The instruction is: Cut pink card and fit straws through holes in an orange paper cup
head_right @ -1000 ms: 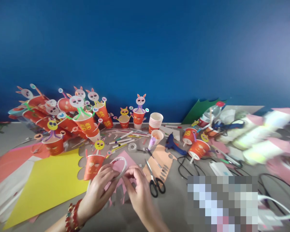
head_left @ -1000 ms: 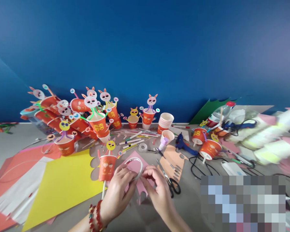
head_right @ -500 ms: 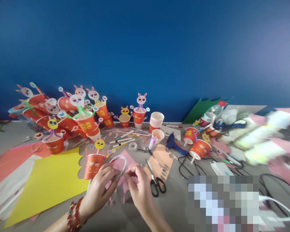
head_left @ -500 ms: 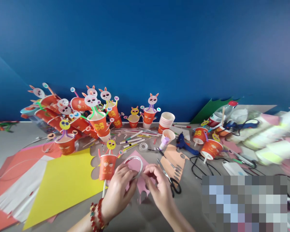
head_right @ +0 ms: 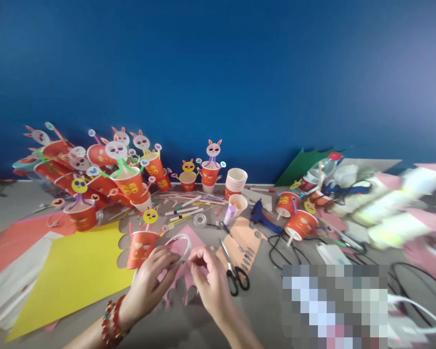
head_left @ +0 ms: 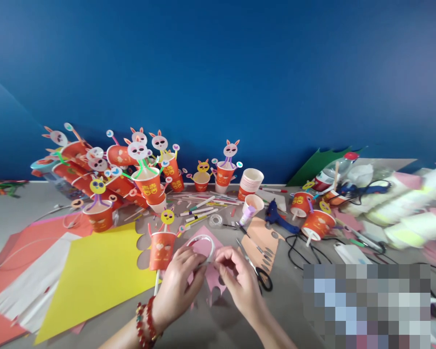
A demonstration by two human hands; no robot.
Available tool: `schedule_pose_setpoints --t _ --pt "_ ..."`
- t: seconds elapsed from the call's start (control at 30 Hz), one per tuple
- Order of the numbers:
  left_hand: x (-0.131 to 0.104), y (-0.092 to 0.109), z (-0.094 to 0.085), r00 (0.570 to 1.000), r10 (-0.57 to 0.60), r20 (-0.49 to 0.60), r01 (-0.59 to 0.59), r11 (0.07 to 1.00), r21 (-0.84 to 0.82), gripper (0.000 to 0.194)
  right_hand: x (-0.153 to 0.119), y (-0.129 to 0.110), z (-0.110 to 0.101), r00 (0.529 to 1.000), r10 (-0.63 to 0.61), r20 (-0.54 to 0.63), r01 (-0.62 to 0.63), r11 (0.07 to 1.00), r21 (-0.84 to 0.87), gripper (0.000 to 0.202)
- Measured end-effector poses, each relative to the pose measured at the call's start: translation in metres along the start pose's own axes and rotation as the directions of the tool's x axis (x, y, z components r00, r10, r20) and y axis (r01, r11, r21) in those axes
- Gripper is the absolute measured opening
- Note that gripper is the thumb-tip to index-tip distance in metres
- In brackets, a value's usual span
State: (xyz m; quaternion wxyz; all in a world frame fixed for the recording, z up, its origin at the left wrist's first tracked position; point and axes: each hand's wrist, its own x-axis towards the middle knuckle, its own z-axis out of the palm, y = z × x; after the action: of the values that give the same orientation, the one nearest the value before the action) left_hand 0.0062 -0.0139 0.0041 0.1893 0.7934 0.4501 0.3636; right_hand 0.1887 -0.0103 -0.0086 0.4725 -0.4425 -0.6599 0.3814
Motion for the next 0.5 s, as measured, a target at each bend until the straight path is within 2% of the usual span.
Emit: schedule_pose_setpoints --t 0.17,0.3,0.5 --pt "0.001 -0.0005 -0.0005 1.0 -0.008 0.016 0.008 0.999 -0.048 0.015 0.0005 -0.0004 -0.0011 0.998 0.06 0.036 -0.06 0.998 -0.007 0.006" --pt "0.0004 -0.0002 -0.0006 0.999 -0.03 0.04 0.033 0.996 -0.087 0.015 0.0031 -0.0023 -0.002 0.998 0.025 0.058 -0.021 0.998 -0.062 0.008" --pt "0.0014 -0.0007 0.0001 0.997 -0.069 0.042 0.073 0.991 -0.115 0.019 0.0056 -0.002 -0.0013 0.998 -0.032 0.057 0.035 0.998 -0.056 0.011"
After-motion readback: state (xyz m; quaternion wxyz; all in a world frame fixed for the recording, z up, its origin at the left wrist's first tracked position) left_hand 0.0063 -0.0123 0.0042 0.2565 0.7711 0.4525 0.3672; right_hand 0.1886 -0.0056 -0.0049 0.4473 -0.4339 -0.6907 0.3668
